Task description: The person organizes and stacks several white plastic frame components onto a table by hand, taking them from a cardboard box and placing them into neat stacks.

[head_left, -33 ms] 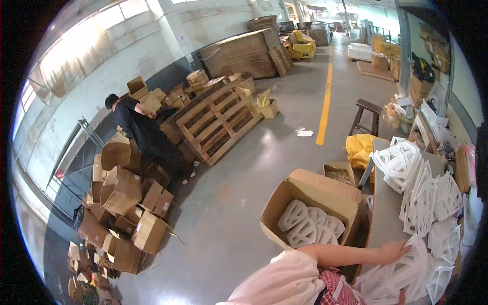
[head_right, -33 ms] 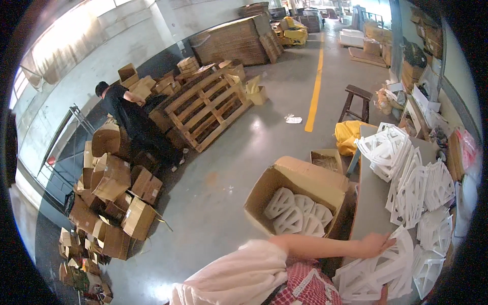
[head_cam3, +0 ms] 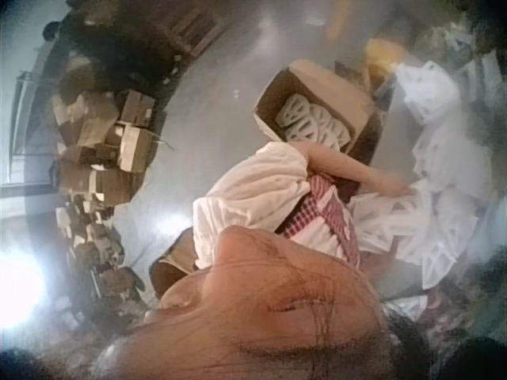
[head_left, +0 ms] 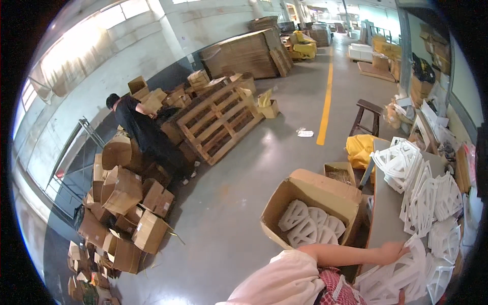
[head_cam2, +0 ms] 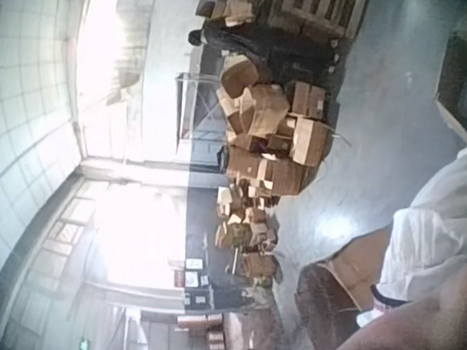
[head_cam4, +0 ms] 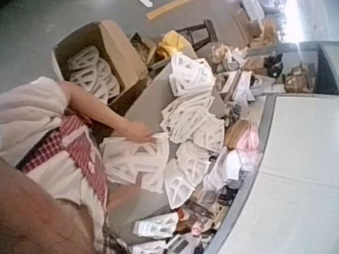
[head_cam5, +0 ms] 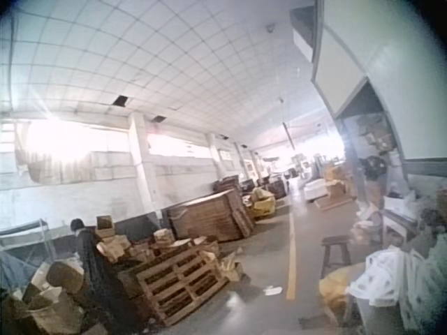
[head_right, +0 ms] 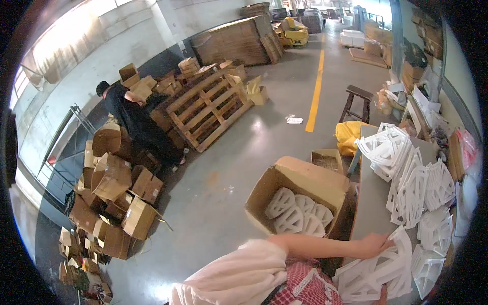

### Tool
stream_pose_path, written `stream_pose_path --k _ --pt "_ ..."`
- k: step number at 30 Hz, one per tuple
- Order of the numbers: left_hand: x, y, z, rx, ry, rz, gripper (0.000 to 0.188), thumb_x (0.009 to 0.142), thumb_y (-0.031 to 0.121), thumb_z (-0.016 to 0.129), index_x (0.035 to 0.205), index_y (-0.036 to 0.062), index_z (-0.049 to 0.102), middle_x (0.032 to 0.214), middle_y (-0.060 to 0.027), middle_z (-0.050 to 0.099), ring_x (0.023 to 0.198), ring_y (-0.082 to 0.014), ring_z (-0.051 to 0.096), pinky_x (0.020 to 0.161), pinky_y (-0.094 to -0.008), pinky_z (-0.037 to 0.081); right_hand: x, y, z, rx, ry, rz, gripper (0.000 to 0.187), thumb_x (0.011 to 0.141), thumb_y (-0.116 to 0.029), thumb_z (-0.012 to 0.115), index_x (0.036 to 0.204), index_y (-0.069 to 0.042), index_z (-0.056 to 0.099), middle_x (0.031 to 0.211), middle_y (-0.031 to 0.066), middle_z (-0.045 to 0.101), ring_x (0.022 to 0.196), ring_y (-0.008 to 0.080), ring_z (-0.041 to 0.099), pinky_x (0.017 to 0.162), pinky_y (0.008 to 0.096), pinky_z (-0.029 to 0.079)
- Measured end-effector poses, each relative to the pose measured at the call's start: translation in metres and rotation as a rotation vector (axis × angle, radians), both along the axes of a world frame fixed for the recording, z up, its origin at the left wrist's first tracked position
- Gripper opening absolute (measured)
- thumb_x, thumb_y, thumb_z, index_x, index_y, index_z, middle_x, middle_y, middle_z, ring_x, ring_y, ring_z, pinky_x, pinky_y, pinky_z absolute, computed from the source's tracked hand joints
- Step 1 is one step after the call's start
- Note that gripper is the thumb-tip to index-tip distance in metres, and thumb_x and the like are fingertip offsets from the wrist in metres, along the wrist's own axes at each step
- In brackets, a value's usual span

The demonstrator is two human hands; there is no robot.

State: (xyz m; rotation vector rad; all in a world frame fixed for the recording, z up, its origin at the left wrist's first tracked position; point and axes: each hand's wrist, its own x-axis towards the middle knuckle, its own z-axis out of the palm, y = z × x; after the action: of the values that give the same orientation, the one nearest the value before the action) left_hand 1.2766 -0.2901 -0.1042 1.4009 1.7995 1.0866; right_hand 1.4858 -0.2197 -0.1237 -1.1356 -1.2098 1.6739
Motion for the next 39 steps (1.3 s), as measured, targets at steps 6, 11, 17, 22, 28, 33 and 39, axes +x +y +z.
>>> stream_pose_path --k 6,11,17,22,28,33,39 --pt "0.027 -0.022 -0.108 0.105 -0.03 -0.004 0.038 0.098 0.028 0.046 0.12 -0.0027 0.047 0.106 -0.031 0.061 0.099 -0.049 0.058 0.086 -0.0527 0.046 -0.009 -0.035 -0.047 -0.09 -0.033 0.067 0.047 0.084 -0.019 0.062 0.124 0.002 0.048 0.122 0.0151 0.051 0.111 0.0286 0.05 0.094 0.0403 0.043" --pt "0.011 -0.038 -0.053 -0.088 -0.053 -0.094 0.04 0.097 0.033 0.049 0.118 -0.001 0.053 0.105 -0.0298 0.062 0.099 -0.0464 0.059 0.085 -0.0522 0.047 -0.004 -0.045 -0.054 -0.127 -0.055 0.06 0.045 0.084 -0.02 0.062 0.121 0.002 0.05 0.118 0.0147 0.053 0.107 0.0279 0.052 0.092 0.0398 0.044" --pt "-0.017 -0.005 -0.03 -0.088 0.329 -0.032 0.056 0.098 0.05 0.043 0.093 0.0012 0.07 0.077 -0.0229 0.066 0.076 -0.0446 0.064 0.075 -0.0527 0.05 -0.01 -0.043 -0.048 -0.109 -0.074 0.059 0.042 0.084 -0.021 0.061 0.118 0.002 0.053 0.114 0.0142 0.055 0.103 0.0271 0.054 0.089 0.0392 0.045" --pt "-0.019 -0.006 -0.022 -0.111 0.395 -0.089 0.039 0.09 0.039 0.058 0.091 0.0022 0.069 0.087 -0.0224 0.067 0.086 -0.0418 0.065 0.078 -0.051 0.05 -0.011 -0.034 -0.047 -0.094 -0.073 0.03 0.04 0.084 -0.022 0.061 0.115 0.002 0.055 0.111 0.0137 0.057 0.1 0.0264 0.055 0.087 0.0387 0.047" --pt "-0.012 -0.007 -0.052 0.042 0.38 -0.115 0.023 0.076 0.019 0.063 0.093 0.0038 0.066 0.092 -0.0209 0.067 0.092 -0.0402 0.064 0.08 -0.0503 0.05 -0.016 -0.031 -0.048 -0.09 -0.073 0.014 0.038 0.083 -0.023 0.06 0.112 0.002 0.058 0.107 0.0132 0.059 0.096 0.0256 0.057 0.084 0.0381 0.048" --pt "-0.016 -0.011 -0.033 -0.01 0.395 -0.189 0.024 0.074 0.017 0.061 0.095 0.0063 0.067 0.095 -0.021 0.066 0.095 -0.0396 0.063 0.083 -0.0506 0.049 -0.015 -0.032 -0.049 -0.093 -0.087 -0.006 0.036 0.083 -0.024 0.06 0.109 0.002 0.06 0.103 0.0128 0.06 0.093 0.0249 0.059 0.082 0.0376 0.049" --pt "-0.011 0.001 -0.057 0.046 0.393 -0.299 0.024 0.075 0.021 0.062 0.093 0.0059 0.068 0.102 -0.0224 0.064 0.096 -0.0404 0.062 0.083 -0.05 0.049 -0.005 -0.035 -0.05 -0.091 -0.103 -0.083 0.035 0.083 -0.025 0.06 0.105 0.002 0.063 0.099 0.0123 0.062 0.089 0.024 0.061 0.08 0.0371 0.05"
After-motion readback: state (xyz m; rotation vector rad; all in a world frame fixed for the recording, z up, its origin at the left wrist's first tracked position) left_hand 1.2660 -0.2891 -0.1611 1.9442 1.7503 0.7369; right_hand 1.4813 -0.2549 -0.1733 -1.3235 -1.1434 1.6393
